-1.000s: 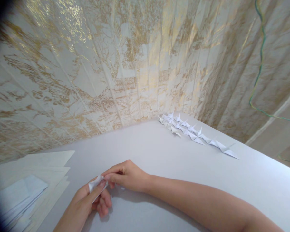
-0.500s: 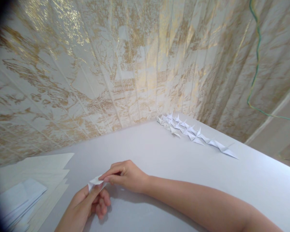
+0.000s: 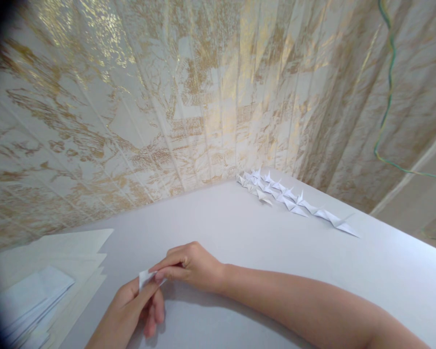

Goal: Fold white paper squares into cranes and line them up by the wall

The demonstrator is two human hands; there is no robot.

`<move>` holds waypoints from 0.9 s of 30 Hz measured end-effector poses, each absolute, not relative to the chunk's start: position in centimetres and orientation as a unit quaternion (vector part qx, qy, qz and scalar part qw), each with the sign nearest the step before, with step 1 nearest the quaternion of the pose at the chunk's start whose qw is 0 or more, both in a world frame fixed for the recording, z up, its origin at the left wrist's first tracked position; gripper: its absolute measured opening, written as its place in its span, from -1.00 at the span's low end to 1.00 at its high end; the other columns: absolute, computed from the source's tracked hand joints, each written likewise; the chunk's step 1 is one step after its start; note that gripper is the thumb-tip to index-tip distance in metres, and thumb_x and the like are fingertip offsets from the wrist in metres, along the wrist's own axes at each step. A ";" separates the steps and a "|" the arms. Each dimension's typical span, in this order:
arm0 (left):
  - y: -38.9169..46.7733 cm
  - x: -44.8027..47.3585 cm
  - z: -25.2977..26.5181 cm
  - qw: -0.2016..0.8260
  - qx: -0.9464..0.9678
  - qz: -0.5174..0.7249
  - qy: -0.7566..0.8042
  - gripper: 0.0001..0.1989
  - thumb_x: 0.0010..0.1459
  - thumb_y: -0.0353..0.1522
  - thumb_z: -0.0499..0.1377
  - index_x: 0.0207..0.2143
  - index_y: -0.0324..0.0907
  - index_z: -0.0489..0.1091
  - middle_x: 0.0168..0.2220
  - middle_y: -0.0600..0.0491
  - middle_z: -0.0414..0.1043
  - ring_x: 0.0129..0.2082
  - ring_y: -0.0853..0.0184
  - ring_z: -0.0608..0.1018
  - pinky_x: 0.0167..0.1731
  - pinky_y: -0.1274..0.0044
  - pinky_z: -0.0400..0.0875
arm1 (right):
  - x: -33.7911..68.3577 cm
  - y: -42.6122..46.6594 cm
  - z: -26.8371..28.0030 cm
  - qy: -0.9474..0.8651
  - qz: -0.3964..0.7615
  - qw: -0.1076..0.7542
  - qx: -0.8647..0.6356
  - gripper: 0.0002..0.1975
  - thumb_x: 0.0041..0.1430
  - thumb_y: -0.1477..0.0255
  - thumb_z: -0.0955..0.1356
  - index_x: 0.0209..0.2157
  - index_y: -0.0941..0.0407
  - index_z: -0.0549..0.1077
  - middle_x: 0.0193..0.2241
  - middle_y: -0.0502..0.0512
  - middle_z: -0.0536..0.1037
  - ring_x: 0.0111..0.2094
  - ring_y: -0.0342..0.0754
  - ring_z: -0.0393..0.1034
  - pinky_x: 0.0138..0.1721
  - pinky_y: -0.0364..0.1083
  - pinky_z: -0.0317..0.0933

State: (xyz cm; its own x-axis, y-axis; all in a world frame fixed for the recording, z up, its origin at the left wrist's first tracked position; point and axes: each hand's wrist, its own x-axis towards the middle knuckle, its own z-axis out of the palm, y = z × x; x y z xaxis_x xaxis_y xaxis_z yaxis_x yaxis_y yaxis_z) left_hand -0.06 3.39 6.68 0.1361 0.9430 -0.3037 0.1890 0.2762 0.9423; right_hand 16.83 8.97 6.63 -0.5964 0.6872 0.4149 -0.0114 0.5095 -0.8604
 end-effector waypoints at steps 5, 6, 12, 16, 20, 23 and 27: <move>2.8 0.5 7.9 0.556 0.486 0.363 0.568 -0.42 0.03 0.07 0.20 -0.74 -0.21 0.39 -0.78 0.06 0.34 -0.77 0.45 0.37 -0.69 0.63 0.27 | 16.9 9.1 7.0 -0.713 0.545 0.377 -0.229 -0.42 0.15 -0.03 0.33 -0.19 0.23 0.62 -0.50 0.05 0.45 -0.47 -0.15 0.29 -0.37 -0.14 0.22; 2.7 0.5 7.9 0.560 0.478 0.373 0.565 -0.42 0.02 0.08 0.20 -0.72 -0.22 0.41 -0.75 0.05 0.38 -0.75 0.44 0.39 -0.68 0.62 0.28 | 16.9 9.1 7.0 -0.707 0.556 0.374 -0.226 -0.42 0.14 -0.03 0.34 -0.19 0.23 0.62 -0.51 0.04 0.44 -0.47 -0.16 0.27 -0.38 -0.14 0.21; 2.7 0.6 7.7 0.565 0.455 0.394 0.565 -0.44 0.00 0.10 0.21 -0.63 -0.23 0.44 -0.71 0.04 0.44 -0.73 0.42 0.41 -0.66 0.60 0.33 | 16.8 9.1 6.8 -0.666 0.606 0.367 -0.233 -0.42 0.07 -0.02 0.39 -0.20 0.24 0.62 -0.51 0.03 0.44 -0.48 -0.18 0.25 -0.39 -0.14 0.17; 2.6 0.5 7.4 0.565 0.452 0.402 0.561 -0.40 0.02 0.15 0.16 -0.54 -0.25 0.46 -0.67 0.03 0.47 -0.72 0.40 0.43 -0.66 0.59 0.33 | 16.6 9.0 6.7 -0.619 0.661 0.350 -0.240 -0.42 -0.04 -0.01 0.46 -0.22 0.23 0.63 -0.55 0.00 0.44 -0.51 -0.21 0.24 -0.42 -0.17 0.14; 2.6 0.3 6.9 0.561 0.458 0.404 0.559 -0.42 0.01 0.14 0.18 -0.47 -0.25 0.45 -0.65 0.04 0.48 -0.70 0.39 0.45 -0.68 0.60 0.34 | 16.6 9.1 6.8 -0.592 0.695 0.331 -0.242 -0.44 -0.10 0.03 0.50 -0.25 0.24 0.63 -0.57 -0.01 0.46 -0.54 -0.24 0.24 -0.45 -0.18 0.10; 2.7 0.2 6.6 0.556 0.467 0.401 0.558 -0.37 0.00 0.18 0.15 -0.49 -0.25 0.45 -0.65 0.04 0.48 -0.71 0.40 0.45 -0.70 0.61 0.33 | 16.6 9.1 6.9 -0.587 0.699 0.327 -0.246 -0.45 -0.12 0.04 0.51 -0.28 0.24 0.63 -0.59 -0.02 0.46 -0.57 -0.25 0.22 -0.49 -0.19 0.07; 2.8 0.1 6.1 0.545 0.480 0.396 0.563 -0.37 0.00 0.18 0.15 -0.54 -0.25 0.44 -0.67 0.04 0.45 -0.73 0.42 0.44 -0.71 0.62 0.31 | 16.5 9.2 6.9 -0.578 0.699 0.332 -0.259 -0.46 -0.14 0.04 0.52 -0.32 0.25 0.63 -0.61 -0.01 0.46 -0.59 -0.26 0.22 -0.51 -0.20 0.06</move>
State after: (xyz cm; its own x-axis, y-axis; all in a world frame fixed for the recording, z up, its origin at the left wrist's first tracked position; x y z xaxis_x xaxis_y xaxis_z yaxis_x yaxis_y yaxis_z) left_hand 0.09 2.82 6.10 0.0535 0.9708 -0.2338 0.1089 0.2271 0.9678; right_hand 16.54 9.17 6.91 -0.6452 0.7637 0.0203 -0.1641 -0.1126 -0.9800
